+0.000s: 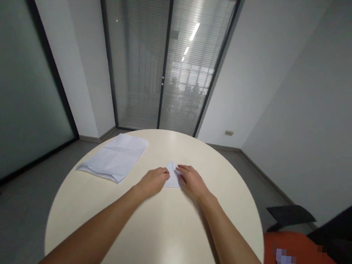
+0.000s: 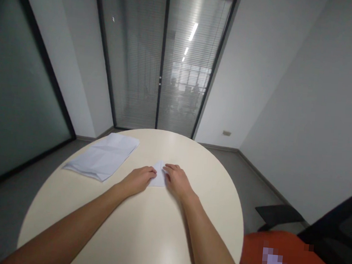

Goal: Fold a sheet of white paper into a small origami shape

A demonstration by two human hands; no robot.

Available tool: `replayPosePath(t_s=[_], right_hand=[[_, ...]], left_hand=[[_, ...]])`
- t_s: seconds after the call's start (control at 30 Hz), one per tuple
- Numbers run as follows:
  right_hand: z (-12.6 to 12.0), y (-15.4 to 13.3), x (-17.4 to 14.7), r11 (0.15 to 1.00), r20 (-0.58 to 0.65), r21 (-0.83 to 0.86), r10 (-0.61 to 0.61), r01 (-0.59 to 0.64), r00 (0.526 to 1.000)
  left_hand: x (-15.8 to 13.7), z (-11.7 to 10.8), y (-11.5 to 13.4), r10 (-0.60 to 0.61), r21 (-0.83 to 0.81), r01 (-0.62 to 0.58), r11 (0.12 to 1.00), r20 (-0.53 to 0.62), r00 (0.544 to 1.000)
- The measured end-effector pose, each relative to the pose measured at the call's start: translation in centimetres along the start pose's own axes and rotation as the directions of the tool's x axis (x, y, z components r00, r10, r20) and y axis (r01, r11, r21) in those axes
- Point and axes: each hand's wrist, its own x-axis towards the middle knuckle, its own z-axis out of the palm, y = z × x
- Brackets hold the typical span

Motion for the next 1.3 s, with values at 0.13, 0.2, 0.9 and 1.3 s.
replayPosePath(t_s=[0.13,0.2,0.9,1.3], right_hand=[[1.4,-2.6,-0.3,0.993,0.164,0.111,-0.046,0.028,0.985],[1.8,-3.0,-0.5,0.995,0.291,0.093,0.005,-0.033,0.957],[1.1,-1.1,-0.8,0.983,0.328,-0.124,0.166,-0.132,0.930],[0.7,0.4,-0.9,0.936,0.357,-0.101,0.352,-0.339,0.865]], left_hand=[[-0.2,-0.5,0.6,-0.040,-0.003,0.040,0.999,0.025,0.999],[-0.2,-0.8,0.9,-0.068,0.011,0.068,0.998,0.038,0.997],[-0.6,1.8,1.4,-0.119,-0.051,0.126,0.991,0.131,0.984],[-0.4,1.7,1.4,-0.244,0.005,0.245,0.970,0.115,0.963]])
